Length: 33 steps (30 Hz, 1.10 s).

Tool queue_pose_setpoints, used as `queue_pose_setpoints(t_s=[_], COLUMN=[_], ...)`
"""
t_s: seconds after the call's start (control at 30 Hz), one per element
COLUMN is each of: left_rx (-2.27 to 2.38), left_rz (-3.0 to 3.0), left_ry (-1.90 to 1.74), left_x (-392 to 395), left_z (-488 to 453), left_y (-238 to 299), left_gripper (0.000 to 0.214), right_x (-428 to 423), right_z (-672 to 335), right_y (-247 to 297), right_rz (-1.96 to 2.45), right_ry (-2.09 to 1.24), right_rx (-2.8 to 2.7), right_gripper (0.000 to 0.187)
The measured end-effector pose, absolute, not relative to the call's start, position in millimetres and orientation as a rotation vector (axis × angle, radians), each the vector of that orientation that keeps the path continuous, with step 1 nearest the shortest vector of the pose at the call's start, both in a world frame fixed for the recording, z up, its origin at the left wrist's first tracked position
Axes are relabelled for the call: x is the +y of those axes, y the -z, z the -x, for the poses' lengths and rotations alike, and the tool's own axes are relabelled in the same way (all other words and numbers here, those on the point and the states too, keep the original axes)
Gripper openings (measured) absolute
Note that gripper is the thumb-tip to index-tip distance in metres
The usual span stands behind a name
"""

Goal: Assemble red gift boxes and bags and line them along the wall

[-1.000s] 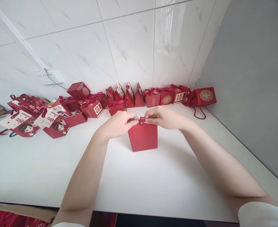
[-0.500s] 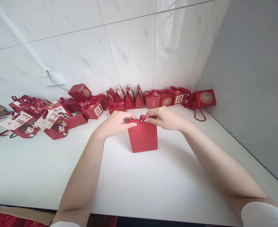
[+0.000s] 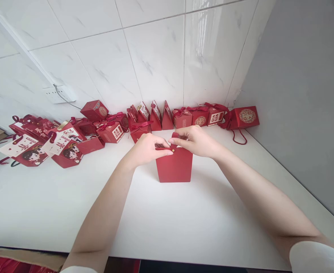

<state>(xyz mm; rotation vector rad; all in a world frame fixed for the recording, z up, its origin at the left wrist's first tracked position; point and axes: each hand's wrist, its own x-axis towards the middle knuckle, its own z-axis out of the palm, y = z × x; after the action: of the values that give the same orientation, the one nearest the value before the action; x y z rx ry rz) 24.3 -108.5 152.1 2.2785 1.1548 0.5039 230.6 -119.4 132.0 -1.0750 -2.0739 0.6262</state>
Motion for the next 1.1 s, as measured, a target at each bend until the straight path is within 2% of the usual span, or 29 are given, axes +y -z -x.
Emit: queue_pose_setpoints(t_s=[0.17, 0.3, 0.4, 0.47, 0.57, 0.73, 0.87, 1.03, 1.1], left_rx=[1.134, 1.063, 1.027, 1.009, 0.968, 1.051, 1.061, 0.881, 0.857], left_rz=[-2.295, -2.314, -2.25, -2.035, -1.715, -1.655, -1.832, -1.713, -1.605], left_ry=[-0.492, -0.564, -0.922, -1.233, -1.481, -1.668, -1.562, -1.108, -1.014], left_x=[-105.5, -93.5, -76.1, -64.2, -51.1, -39.2, -30.8, -17.9, -14.2], left_z=[-21.6, -22.3, -30.2, -38.7, -49.3, -44.4, -27.4, -9.3, -5.1], left_y=[-150.6, -139.6, -107.6, -76.4, -32.5, -4.9, -3.6, -1.3, -2.5], left_gripper=[0.013, 0.016, 0.02, 0.03, 0.044, 0.03, 0.026, 0.052, 0.057], right_x=[-114.8, -110.2, -97.9, -84.2, -62.5, -48.8, -50.7, -37.7, -31.4], right_z=[-227.8, -224.4, -224.2, -225.5, -226.4, -215.6, -208.1, -218.7, -224.1], right_y=[-127.6, -121.9, -108.7, -93.2, -63.2, -18.1, 3.7, 19.3, 22.4], right_rz=[1.074, 1.103, 1.144, 1.104, 1.052, 1.007, 1.001, 0.988, 0.964], right_ry=[-0.725, -0.589, -0.375, -0.321, -0.366, -0.684, -0.779, -1.002, -1.068], right_rx=[-2.02, -1.939, -1.736, -1.595, -1.404, -1.259, -1.317, -1.438, -1.439], right_gripper=[0.04, 0.042, 0.032, 0.025, 0.05, 0.048, 0.036, 0.041, 0.042])
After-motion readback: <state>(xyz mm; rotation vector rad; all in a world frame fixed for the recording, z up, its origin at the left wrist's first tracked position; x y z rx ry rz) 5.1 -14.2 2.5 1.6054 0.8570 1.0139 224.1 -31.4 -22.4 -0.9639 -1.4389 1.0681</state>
